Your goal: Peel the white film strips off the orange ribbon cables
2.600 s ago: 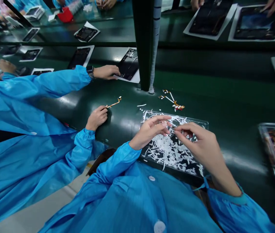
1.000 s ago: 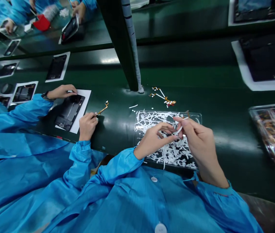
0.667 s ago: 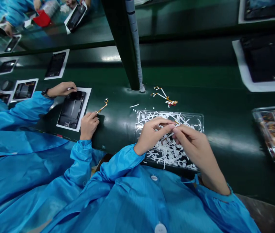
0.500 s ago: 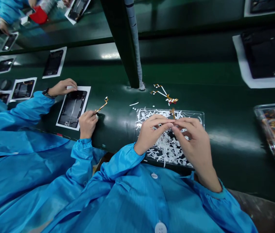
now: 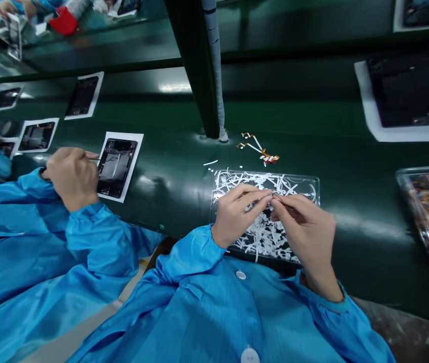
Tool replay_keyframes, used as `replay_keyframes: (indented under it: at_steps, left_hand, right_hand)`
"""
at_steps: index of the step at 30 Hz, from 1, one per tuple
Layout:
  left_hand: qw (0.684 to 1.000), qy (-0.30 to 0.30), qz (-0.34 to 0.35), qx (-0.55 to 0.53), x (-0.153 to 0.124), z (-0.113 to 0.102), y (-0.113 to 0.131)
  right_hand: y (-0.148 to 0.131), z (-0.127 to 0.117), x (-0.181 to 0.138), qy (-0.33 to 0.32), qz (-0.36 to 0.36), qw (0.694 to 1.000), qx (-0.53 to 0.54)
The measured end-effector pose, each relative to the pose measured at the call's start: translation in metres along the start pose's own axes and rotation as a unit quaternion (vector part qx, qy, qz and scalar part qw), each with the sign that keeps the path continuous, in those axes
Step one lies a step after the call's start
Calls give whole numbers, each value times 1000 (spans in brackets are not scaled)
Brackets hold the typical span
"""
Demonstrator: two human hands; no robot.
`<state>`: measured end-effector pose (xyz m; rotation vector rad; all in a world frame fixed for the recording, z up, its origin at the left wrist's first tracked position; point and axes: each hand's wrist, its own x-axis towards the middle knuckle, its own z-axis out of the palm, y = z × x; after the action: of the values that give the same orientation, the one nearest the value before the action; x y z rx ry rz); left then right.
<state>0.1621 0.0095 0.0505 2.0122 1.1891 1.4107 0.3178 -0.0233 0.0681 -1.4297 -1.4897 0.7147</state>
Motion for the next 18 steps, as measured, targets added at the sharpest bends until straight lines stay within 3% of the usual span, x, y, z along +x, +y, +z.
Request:
replay_keyframes:
  at_steps: [5, 9, 14, 18]
  left_hand:
    - [994, -43, 9, 99, 0, -3, 0]
    - [990, -35, 20, 139, -1, -3, -3]
    - [990, -72, -60, 102, -1, -9, -9]
    - [982, -136, -124, -32, 0, -16, -8]
  right_hand:
    - [-3, 5, -1, -7, -66, 995, -68]
    - [-1, 7, -1, -18, -88, 991, -101]
    - [10, -5, -1, -79, 41, 995, -47]
    - [14, -13, -1, -125, 98, 987, 3]
